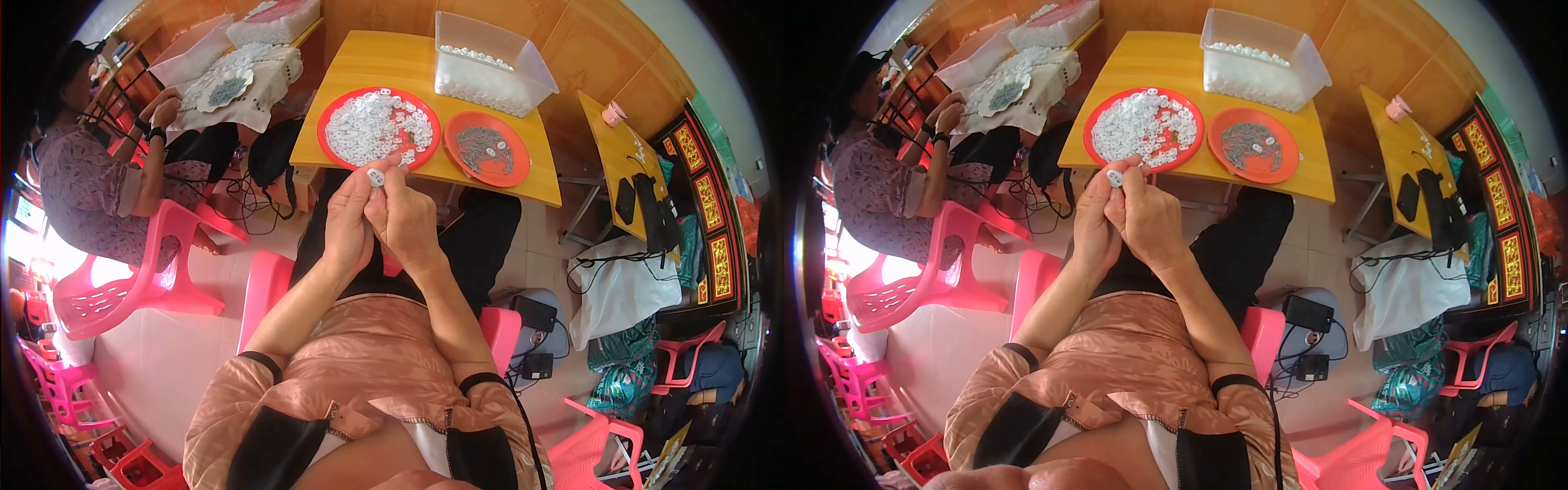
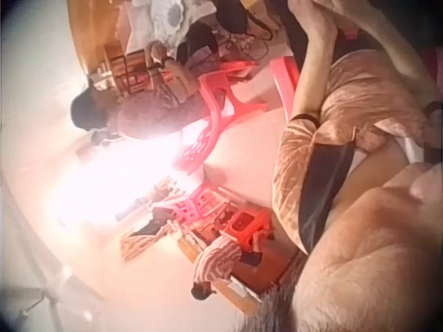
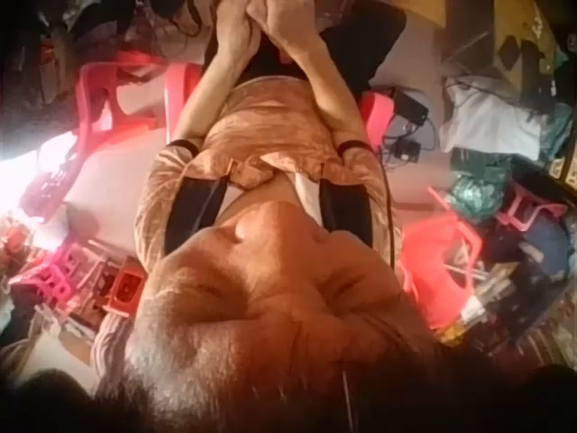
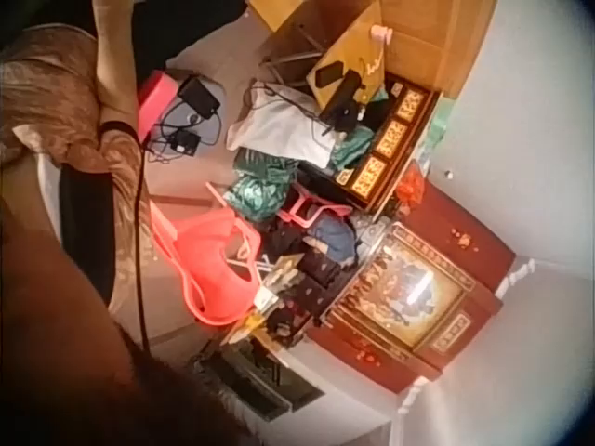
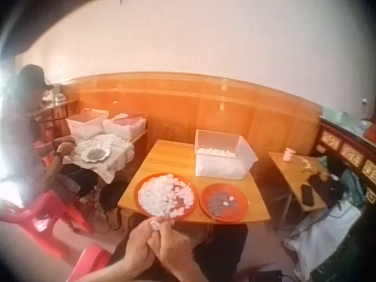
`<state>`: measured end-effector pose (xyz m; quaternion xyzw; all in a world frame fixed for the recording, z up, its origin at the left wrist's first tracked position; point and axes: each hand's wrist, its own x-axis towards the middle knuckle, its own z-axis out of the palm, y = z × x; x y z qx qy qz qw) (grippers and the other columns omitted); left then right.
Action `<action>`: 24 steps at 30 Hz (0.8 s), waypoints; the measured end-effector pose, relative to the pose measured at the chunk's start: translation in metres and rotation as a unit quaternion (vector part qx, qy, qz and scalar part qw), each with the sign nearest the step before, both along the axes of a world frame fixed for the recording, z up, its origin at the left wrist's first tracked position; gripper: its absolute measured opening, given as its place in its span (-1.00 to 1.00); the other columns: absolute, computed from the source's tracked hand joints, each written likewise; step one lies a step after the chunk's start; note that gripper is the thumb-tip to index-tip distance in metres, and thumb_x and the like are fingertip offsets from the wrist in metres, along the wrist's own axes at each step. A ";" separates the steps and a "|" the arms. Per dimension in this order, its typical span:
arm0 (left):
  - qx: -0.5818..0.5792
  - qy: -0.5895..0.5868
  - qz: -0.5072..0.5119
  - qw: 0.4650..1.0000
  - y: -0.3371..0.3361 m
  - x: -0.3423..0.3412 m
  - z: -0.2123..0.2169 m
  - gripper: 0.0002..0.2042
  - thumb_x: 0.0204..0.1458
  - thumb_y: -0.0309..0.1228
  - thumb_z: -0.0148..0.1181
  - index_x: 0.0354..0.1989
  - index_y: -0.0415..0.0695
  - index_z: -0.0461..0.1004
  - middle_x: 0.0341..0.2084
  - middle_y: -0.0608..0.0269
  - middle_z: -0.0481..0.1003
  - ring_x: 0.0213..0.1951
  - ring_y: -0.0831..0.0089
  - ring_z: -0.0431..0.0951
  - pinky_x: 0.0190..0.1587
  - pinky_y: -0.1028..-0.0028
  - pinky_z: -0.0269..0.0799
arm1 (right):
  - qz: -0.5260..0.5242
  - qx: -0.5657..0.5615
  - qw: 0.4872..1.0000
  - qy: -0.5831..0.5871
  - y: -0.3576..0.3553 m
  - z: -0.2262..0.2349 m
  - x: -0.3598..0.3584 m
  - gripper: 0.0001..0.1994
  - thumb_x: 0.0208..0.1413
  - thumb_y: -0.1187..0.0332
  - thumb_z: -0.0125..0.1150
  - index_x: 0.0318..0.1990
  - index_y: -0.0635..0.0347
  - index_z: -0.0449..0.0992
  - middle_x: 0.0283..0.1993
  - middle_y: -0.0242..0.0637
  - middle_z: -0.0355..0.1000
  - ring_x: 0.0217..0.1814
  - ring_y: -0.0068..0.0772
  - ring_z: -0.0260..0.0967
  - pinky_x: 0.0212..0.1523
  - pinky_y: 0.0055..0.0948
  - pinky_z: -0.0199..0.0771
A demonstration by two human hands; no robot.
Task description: The recorder is manually assembling small hardware components, specifically inserting small metal pins into plastic housings.
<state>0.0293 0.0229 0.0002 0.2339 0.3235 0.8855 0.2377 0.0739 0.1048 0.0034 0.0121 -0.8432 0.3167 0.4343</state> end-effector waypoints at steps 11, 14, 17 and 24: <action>-0.027 0.026 -0.008 0.999 -0.003 -0.004 -0.003 -0.65 0.25 -0.29 -0.14 0.02 -0.32 0.35 0.02 0.03 0.40 0.03 0.33 0.42 0.11 0.40 0.31 | 0.151 -0.253 0.955 -0.042 -0.003 0.009 0.007 -0.77 0.25 0.28 -0.12 -0.30 0.28 0.32 -0.60 -0.08 0.31 -0.57 -0.14 0.33 -0.54 -0.28 0.26; -0.060 0.048 0.016 0.997 -0.006 -0.012 -0.005 -0.67 0.23 -0.30 -0.09 0.00 -0.31 0.37 -0.05 0.06 0.43 -0.04 0.37 0.45 0.03 0.44 0.35 | 0.194 -0.313 0.927 -0.070 0.004 0.008 0.010 -0.72 0.26 0.26 -0.14 -0.37 0.31 0.33 -0.63 -0.19 0.24 -0.60 -0.40 0.22 -0.52 -0.39 0.23; -0.131 0.005 0.066 0.989 0.001 -0.020 0.004 -0.74 0.17 -0.34 0.03 -0.11 -0.27 0.48 -0.34 0.25 0.52 -0.31 0.58 0.48 -0.25 0.62 0.38 | 0.164 -0.325 0.929 -0.067 0.009 0.015 0.015 -0.68 0.26 0.27 -0.14 -0.45 0.33 0.33 -0.65 -0.30 0.20 -0.59 -0.57 0.15 -0.53 -0.46 0.20; -0.402 0.145 -0.086 0.900 0.037 -0.068 0.021 -0.79 0.02 -0.29 0.16 -0.48 -0.20 0.52 -0.68 0.39 0.38 -0.59 0.63 0.32 -0.54 0.61 0.19 | 0.097 -0.334 0.937 0.022 0.015 0.035 0.027 -0.69 0.26 0.30 -0.10 -0.53 0.23 0.27 -0.63 -0.50 0.13 -0.58 -0.74 0.03 -0.58 -0.66 0.03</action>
